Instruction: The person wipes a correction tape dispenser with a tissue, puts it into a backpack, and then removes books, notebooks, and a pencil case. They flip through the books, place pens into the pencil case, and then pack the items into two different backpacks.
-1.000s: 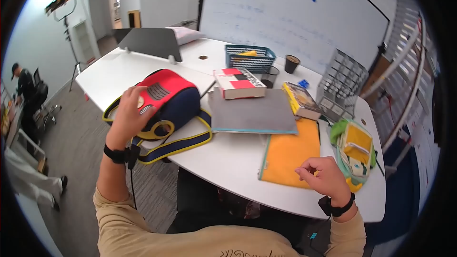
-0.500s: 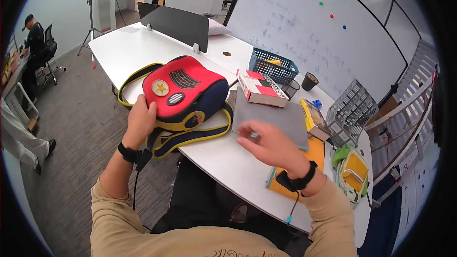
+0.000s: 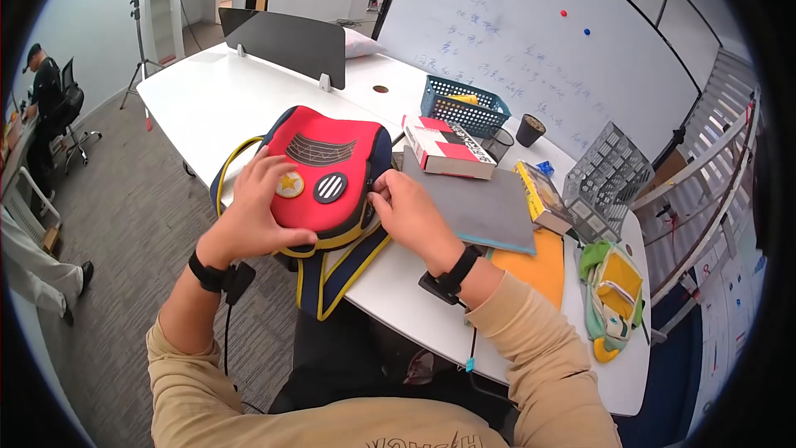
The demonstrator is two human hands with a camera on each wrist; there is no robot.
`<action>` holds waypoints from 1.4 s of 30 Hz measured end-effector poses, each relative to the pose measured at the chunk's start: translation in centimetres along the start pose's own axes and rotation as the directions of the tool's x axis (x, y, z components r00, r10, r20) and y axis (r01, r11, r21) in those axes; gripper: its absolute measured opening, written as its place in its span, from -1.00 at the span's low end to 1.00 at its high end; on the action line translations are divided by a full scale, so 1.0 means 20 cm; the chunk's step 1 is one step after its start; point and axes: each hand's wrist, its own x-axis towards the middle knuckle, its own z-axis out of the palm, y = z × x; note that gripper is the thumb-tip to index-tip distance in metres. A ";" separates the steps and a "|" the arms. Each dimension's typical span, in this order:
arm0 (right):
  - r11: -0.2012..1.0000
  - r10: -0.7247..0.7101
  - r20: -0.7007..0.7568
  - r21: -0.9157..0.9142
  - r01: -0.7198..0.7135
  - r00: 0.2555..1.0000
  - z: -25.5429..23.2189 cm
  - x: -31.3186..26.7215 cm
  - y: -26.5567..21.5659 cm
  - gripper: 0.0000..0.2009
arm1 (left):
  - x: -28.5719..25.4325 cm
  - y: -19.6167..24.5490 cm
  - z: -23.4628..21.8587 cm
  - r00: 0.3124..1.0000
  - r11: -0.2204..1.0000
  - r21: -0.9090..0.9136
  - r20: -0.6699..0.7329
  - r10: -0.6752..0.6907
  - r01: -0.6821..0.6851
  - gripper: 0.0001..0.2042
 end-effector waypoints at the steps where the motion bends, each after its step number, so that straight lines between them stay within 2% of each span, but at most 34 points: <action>1: 0.999 -0.038 -0.018 -0.037 0.037 0.999 0.00 0.00 0.01 -0.83 | -0.02 0.01 0.02 0.999 0.997 0.055 0.019 0.047 -0.048 -0.06; 3: 0.988 -0.113 -0.048 -0.109 0.107 0.992 0.00 -0.03 0.00 -0.85 | -0.05 0.01 0.10 0.996 0.999 0.039 -0.087 0.030 -0.027 -0.09; 6: 0.964 -0.070 0.009 -0.256 0.070 0.998 -0.03 -0.13 -0.11 -0.80 | -0.08 0.00 0.21 0.978 0.999 -0.043 -0.208 -0.027 0.019 -0.14; 9: 0.980 -0.151 0.077 -0.119 0.159 0.986 -0.01 -0.22 -0.19 -0.74 | -0.09 0.04 0.26 0.962 0.998 -0.044 -0.270 -0.043 0.032 -0.20; 11: 0.989 -0.138 0.111 -0.047 0.144 0.984 0.07 -0.26 -0.24 -0.73 | -0.08 0.09 0.25 0.960 1.000 -0.018 -0.279 -0.006 0.001 -0.25; 14: 0.988 -0.153 0.126 0.008 0.153 0.980 0.17 -0.28 -0.38 -0.72 | -0.07 0.18 0.17 0.991 0.984 -0.172 -0.130 0.028 -0.051 -0.38; 17: 0.983 -0.036 0.175 0.186 0.003 0.984 0.23 -0.26 -0.45 -0.72 | -0.13 0.10 0.24 0.980 0.987 -0.119 -0.179 0.083 -0.105 -0.56; 18: 0.969 -0.061 0.134 0.246 0.026 0.989 0.26 -0.24 -0.43 -0.70 | -0.16 0.10 0.28 0.958 0.988 -0.114 -0.278 0.070 -0.105 -0.75; 21: 0.952 -0.129 0.270 0.304 0.043 0.954 0.19 -0.23 -0.42 -0.79 | -0.23 0.05 0.35 0.930 0.982 -0.086 -0.343 0.130 -0.169 -0.80; 22: 0.965 -0.220 0.162 0.178 0.191 0.962 0.17 -0.23 -0.40 -0.82 | -0.25 0.07 0.36 0.927 0.983 -0.115 -0.363 0.094 -0.145 -0.83; 24: 0.894 -0.434 -0.016 -0.125 0.429 0.901 0.14 -0.23 -0.37 -0.81 | -0.26 0.10 0.35 0.929 0.977 -0.175 -0.368 0.047 -0.119 -0.84; 27: 0.713 -0.638 0.024 -0.362 0.601 0.770 0.11 -0.16 -0.25 -0.67 | -0.28 0.11 0.34 0.921 0.971 -0.204 -0.388 0.035 -0.123 -0.85; 29: 0.722 -0.631 0.055 -0.323 0.611 0.774 0.15 -0.12 -0.16 -0.67 | -0.29 0.08 0.32 0.913 0.972 -0.196 -0.406 0.041 -0.131 -0.84; 32: 0.748 -0.616 0.069 -0.261 0.611 0.784 0.12 -0.11 -0.12 -0.73 | -0.31 -0.02 0.21 0.898 0.991 -0.046 -0.431 0.090 -0.122 -0.87; 35: 0.794 -0.576 0.079 -0.181 0.580 0.814 0.06 -0.12 -0.15 -0.81 | -0.35 -0.27 0.15 0.850 0.994 -0.110 -0.523 -0.058 0.000 -0.93; 40: 0.817 -0.562 0.092 -0.097 0.569 0.822 0.03 -0.07 -0.14 -0.91 | -0.15 -0.54 0.10 0.872 0.939 -0.299 -0.398 -0.284 0.169 -0.82; 42: 0.859 -0.512 0.003 -0.011 0.512 0.859 -0.01 -0.05 -0.19 -0.93 | 0.01 -0.61 0.10 0.866 0.889 -0.380 -0.319 -0.384 0.254 -0.75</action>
